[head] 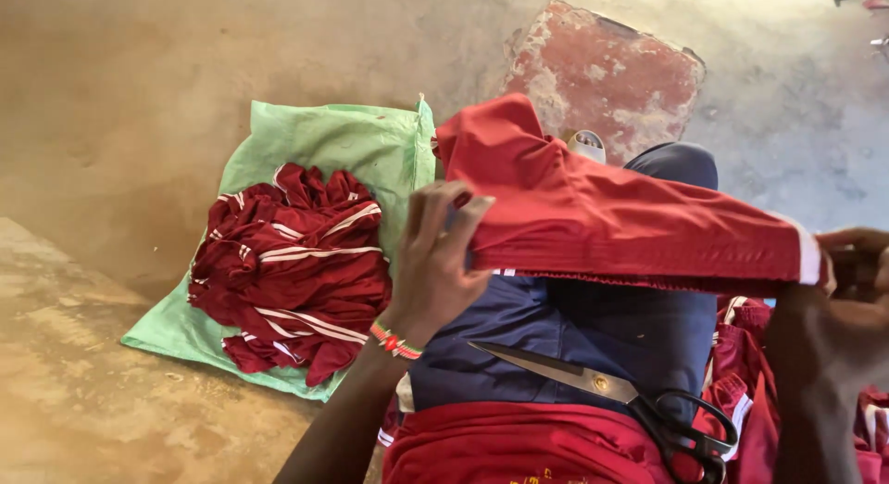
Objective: Trimming loose threads from finished red and white garments using scissors
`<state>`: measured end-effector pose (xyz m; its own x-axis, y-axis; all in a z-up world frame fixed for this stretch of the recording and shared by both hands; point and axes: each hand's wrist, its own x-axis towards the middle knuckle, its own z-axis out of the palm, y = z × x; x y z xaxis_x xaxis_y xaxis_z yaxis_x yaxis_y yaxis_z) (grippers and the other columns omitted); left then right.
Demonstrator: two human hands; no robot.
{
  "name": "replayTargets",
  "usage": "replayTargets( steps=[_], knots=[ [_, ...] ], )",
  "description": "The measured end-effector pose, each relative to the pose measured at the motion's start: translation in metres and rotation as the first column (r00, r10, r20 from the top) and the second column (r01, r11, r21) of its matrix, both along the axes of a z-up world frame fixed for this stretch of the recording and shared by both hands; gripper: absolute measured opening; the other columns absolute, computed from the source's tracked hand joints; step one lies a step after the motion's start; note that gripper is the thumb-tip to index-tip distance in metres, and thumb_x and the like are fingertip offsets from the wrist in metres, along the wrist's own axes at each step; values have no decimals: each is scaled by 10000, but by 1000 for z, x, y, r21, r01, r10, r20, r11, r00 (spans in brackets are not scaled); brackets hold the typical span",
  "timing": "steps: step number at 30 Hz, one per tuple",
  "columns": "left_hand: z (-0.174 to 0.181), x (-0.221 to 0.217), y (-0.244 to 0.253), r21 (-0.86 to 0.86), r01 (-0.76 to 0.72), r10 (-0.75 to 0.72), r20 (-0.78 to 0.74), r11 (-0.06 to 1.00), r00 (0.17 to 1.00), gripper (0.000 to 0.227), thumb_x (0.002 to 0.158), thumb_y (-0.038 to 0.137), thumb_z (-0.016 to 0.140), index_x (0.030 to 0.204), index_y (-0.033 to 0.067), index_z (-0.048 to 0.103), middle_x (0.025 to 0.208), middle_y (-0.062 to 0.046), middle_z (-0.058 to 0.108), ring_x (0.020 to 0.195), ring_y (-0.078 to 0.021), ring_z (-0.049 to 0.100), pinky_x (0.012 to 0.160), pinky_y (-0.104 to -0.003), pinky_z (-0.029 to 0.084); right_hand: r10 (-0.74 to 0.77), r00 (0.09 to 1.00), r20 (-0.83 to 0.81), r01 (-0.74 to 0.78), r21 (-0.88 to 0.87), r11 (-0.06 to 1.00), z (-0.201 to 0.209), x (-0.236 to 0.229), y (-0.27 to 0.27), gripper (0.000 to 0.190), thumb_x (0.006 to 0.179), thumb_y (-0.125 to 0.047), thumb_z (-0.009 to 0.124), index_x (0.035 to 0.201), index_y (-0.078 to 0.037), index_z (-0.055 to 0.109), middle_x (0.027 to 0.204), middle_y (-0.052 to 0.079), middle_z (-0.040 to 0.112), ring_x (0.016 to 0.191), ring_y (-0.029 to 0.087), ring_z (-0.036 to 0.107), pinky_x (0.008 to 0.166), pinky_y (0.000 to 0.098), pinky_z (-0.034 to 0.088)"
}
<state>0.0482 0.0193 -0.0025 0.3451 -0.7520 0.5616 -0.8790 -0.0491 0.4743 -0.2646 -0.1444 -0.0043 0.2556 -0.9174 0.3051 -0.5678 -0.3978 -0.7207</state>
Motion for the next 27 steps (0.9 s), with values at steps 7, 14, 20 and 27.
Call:
replayTargets(
  steps=[7, 14, 20, 27],
  knots=[
    [21, -9, -63, -222, -93, -43, -539, 971, 841, 245, 835, 71, 687, 1072, 22, 651, 948, -96, 702, 786, -220, 677, 744, -335, 548, 169, 959, -229, -172, 10, 985, -13, -22, -48, 198, 1412, 25, 440, 1333, 170, 549, 1155, 247, 554, 870, 314, 494, 794, 411, 419],
    [52, -30, -148, -468, 37, -278, -458, 883, 844, 343, 867, 6, 751, 1143, 183, 653, 1036, 51, 714, 853, -169, 709, 850, -333, 579, 345, 939, 1, -328, 309, 893, 47, 56, -12, 605, 855, 41, 798, 1403, 90, 546, 1267, 220, 578, 1011, 273, 577, 852, 341, 484],
    [48, -69, -148, -528, 365, -611, -425, 767, 668, 183, 755, 67, 605, 854, 81, 452, 784, -28, 588, 619, -268, 507, 646, -427, 419, 468, 884, -19, -430, 364, 826, 36, 76, -13, 617, 803, 15, 817, 1359, 47, 551, 1256, 171, 615, 1007, 247, 605, 859, 340, 491],
    [-2, -12, -77, -135, 275, -306, -414, 952, 857, 353, 854, 87, 721, 1197, 157, 668, 1084, -86, 732, 1020, -318, 723, 939, -440, 562, 510, 853, -107, -417, 446, 792, 23, 52, 9, 636, 725, -23, 847, 1293, -17, 560, 1241, 99, 672, 1000, 208, 647, 869, 339, 503]
  ],
)
